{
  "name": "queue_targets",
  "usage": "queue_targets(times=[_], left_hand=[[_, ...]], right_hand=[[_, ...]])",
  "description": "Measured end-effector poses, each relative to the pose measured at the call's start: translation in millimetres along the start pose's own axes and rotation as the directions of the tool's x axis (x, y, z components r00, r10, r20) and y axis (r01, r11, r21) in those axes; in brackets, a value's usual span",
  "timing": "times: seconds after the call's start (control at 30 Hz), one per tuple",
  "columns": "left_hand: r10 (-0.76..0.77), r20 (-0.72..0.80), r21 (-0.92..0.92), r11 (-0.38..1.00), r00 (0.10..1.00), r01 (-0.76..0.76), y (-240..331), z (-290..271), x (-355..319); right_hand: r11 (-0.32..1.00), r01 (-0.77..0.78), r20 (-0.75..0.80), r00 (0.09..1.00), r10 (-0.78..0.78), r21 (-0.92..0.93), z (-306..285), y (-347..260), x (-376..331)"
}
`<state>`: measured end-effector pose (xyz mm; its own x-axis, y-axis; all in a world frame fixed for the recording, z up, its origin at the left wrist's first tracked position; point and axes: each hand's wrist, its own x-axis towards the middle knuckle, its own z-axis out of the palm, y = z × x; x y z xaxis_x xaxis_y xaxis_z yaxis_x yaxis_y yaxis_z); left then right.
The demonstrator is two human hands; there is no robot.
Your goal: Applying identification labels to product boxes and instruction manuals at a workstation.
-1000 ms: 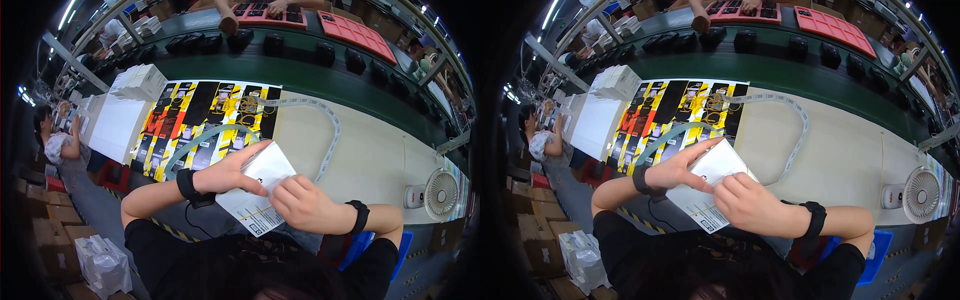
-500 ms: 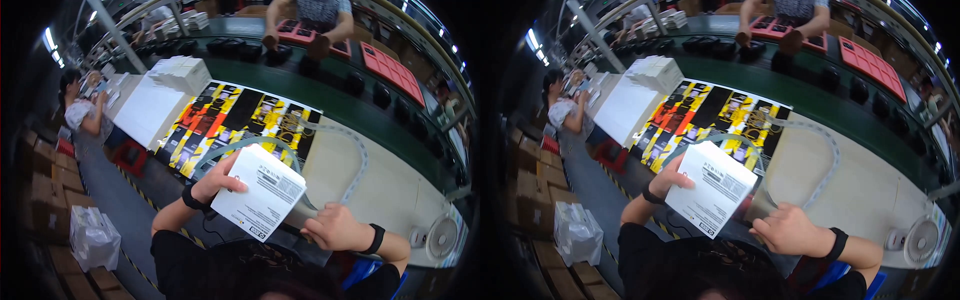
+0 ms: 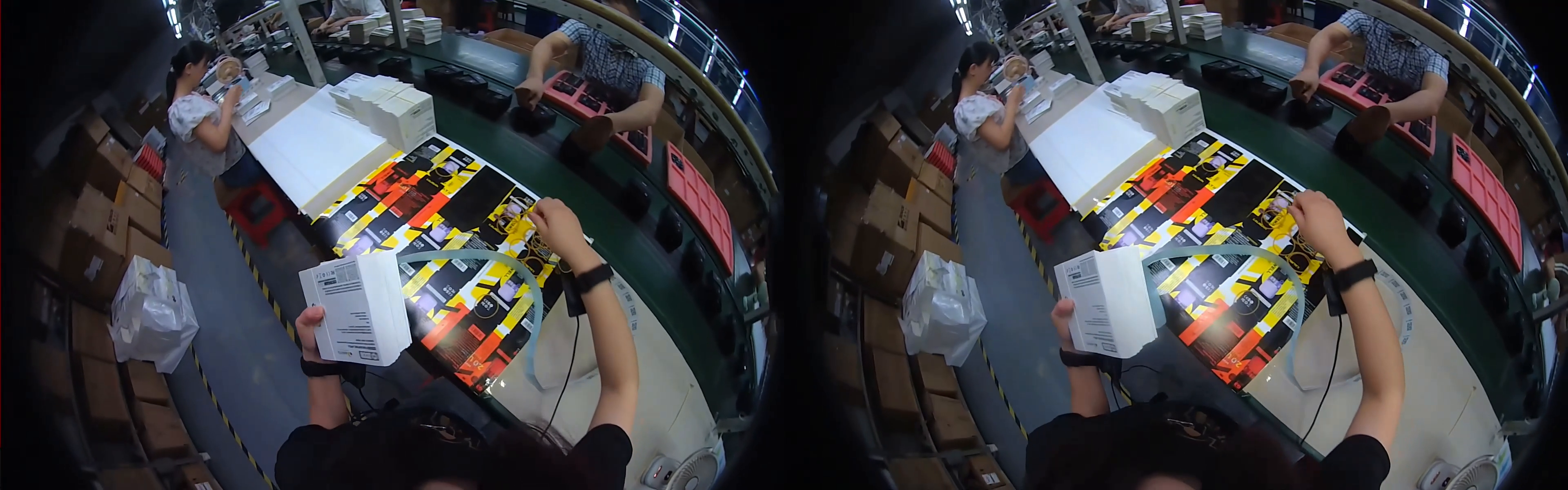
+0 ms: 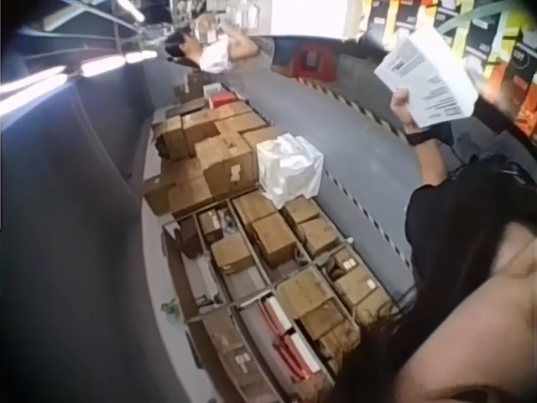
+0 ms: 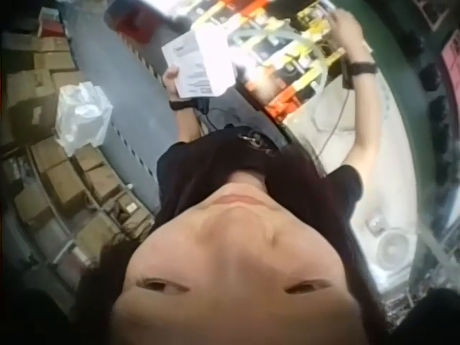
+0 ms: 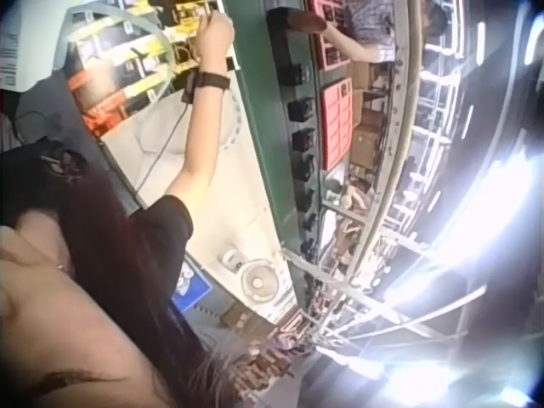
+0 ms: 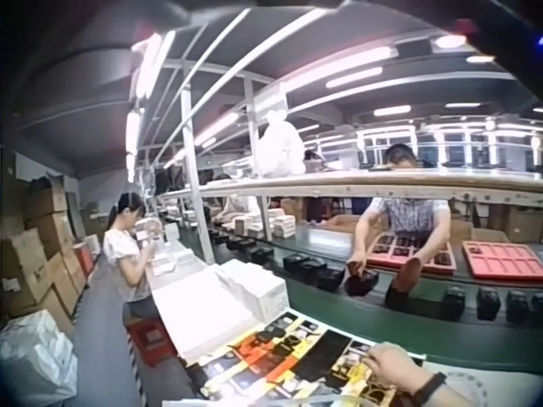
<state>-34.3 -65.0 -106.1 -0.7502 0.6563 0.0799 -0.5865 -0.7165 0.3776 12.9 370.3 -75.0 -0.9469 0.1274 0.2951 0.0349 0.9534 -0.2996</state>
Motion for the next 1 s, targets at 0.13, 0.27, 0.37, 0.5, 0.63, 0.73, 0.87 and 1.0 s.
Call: queue_targets(times=[0.13,0.27,0.37,0.5,0.63,0.73,0.87,1.0], left_hand=[[0.200,-0.161,0.294,0.944,0.966,-0.147,-2.5,6.0,-7.2],[0.143,-0.126,0.467,0.881,0.982,-0.068,-10.5,17.4,18.4],[0.064,-0.016,0.592,0.805,0.998,-0.042,-29.6,48.4,45.1],[-0.007,0.197,0.724,0.675,0.980,-0.140,-71.8,93.7,78.7],[-0.163,0.480,0.737,0.608,0.862,-0.295,-123.2,137.9,105.3],[-0.263,0.608,0.739,0.532,0.749,-0.413,-151.5,156.7,111.9],[-0.431,0.738,0.671,0.389,0.519,-0.631,-198.2,195.7,119.7],[-0.467,0.754,0.625,0.293,0.463,-0.723,-228.5,219.3,113.3]], right_hand=[[0.996,0.048,-0.025,0.998,-0.050,-0.082,27.7,17.5,9.9],[0.998,-0.039,-0.166,0.986,0.032,-0.043,-21.2,-14.1,-13.7],[0.974,0.009,-0.190,0.981,0.034,0.225,-88.0,-54.0,-46.2],[0.848,0.167,-0.220,0.974,-0.061,0.503,-164.0,-114.1,-129.0],[0.496,0.446,-0.089,0.803,-0.589,0.745,-212.4,-151.6,-190.7],[0.319,0.424,-0.162,0.780,-0.605,0.848,-201.8,-181.1,-225.9],[0.030,0.386,-0.322,0.807,-0.495,0.922,-209.7,-215.4,-282.7],[-0.076,0.515,-0.420,0.595,-0.685,0.854,-227.3,-209.0,-339.3]])
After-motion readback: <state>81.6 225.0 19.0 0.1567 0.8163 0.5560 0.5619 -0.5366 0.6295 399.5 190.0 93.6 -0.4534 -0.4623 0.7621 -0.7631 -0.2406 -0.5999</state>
